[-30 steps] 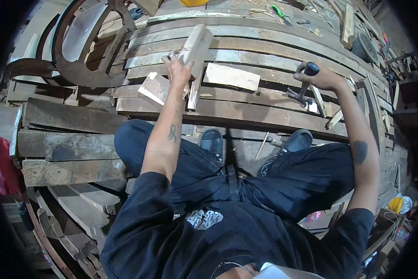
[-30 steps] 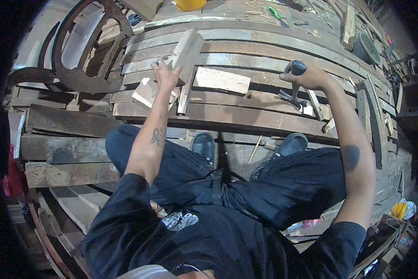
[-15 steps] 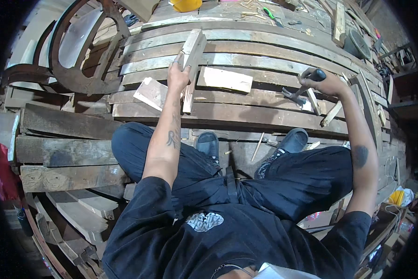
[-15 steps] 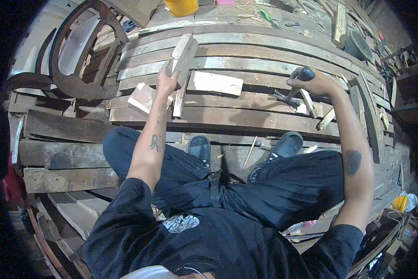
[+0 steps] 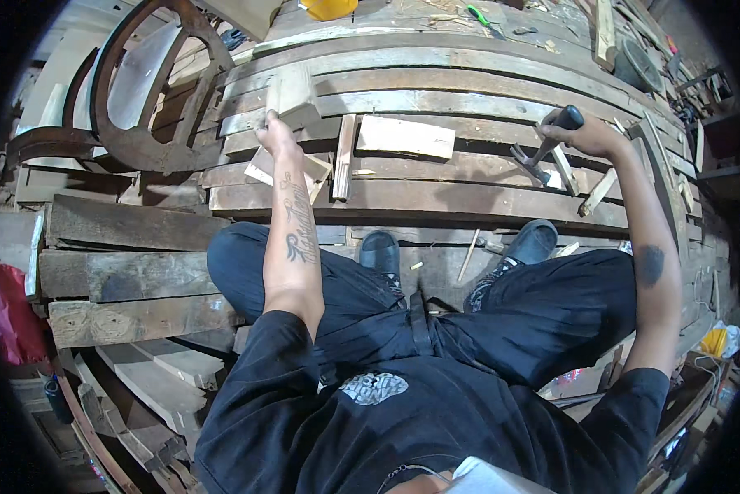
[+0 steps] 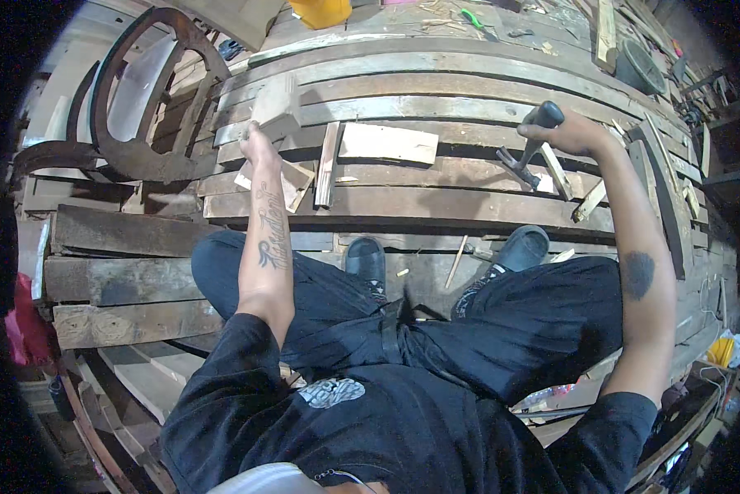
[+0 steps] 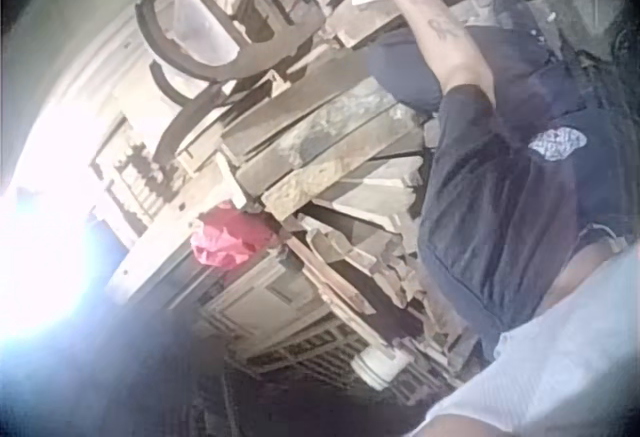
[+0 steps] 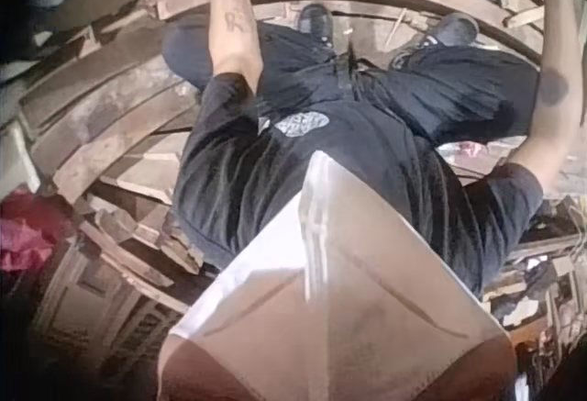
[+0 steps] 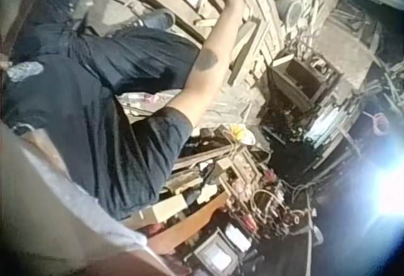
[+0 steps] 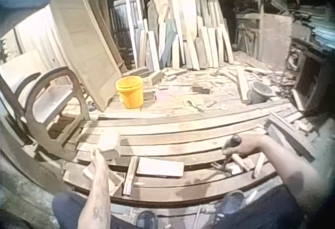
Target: Constructing or repairing a wooden object using a hammer, nails, and a knife.
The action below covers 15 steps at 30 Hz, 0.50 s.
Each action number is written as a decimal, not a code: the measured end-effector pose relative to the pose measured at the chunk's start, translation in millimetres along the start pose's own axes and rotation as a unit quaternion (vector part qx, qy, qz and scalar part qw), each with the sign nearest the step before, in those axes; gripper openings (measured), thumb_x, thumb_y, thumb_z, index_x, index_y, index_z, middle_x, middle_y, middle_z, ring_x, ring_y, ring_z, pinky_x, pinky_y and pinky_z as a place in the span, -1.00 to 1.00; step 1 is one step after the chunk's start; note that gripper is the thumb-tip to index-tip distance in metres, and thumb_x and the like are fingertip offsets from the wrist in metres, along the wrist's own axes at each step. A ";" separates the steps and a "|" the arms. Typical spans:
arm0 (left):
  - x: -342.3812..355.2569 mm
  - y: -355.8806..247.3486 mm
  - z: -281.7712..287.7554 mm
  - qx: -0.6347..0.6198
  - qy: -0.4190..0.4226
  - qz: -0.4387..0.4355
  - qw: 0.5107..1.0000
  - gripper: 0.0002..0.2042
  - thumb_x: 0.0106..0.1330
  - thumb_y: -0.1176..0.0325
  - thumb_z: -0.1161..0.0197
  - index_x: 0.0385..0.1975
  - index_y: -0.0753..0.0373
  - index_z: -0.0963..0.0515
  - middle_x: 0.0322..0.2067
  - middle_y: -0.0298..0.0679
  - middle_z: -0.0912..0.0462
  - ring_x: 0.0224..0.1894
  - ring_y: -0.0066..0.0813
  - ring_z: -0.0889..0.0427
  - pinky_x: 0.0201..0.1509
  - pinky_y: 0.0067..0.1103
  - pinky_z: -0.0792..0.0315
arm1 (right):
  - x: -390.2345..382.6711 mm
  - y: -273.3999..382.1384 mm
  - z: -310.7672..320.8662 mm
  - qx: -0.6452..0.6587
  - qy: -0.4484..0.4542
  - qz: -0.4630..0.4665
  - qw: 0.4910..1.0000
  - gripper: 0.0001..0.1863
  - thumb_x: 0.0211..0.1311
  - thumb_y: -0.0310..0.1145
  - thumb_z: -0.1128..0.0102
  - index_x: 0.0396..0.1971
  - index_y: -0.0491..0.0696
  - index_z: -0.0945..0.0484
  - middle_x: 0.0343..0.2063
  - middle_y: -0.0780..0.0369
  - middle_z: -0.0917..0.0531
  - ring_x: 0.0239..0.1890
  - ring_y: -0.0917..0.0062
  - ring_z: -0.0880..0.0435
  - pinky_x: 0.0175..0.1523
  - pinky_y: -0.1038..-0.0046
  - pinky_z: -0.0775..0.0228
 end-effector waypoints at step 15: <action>-59.0 51.3 -61.0 0.320 0.358 0.083 0.873 -0.52 0.40 0.11 -0.24 0.16 0.34 -0.43 -0.23 0.08 -0.69 -0.26 -0.15 -0.76 -0.21 -0.38 -0.67 | 11.5 15.3 -0.6 -0.066 -0.019 0.025 0.997 -0.43 0.26 0.17 -0.31 0.01 -0.02 -0.64 -0.18 0.18 -0.74 -0.09 0.43 -0.67 0.07 0.35 -0.47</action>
Point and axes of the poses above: each hand's wrist, its own x-axis towards the middle knuckle, its own z-axis out of the back of the hand, y = z × x, the point moved 7 cm from there along x, towards the middle knuckle
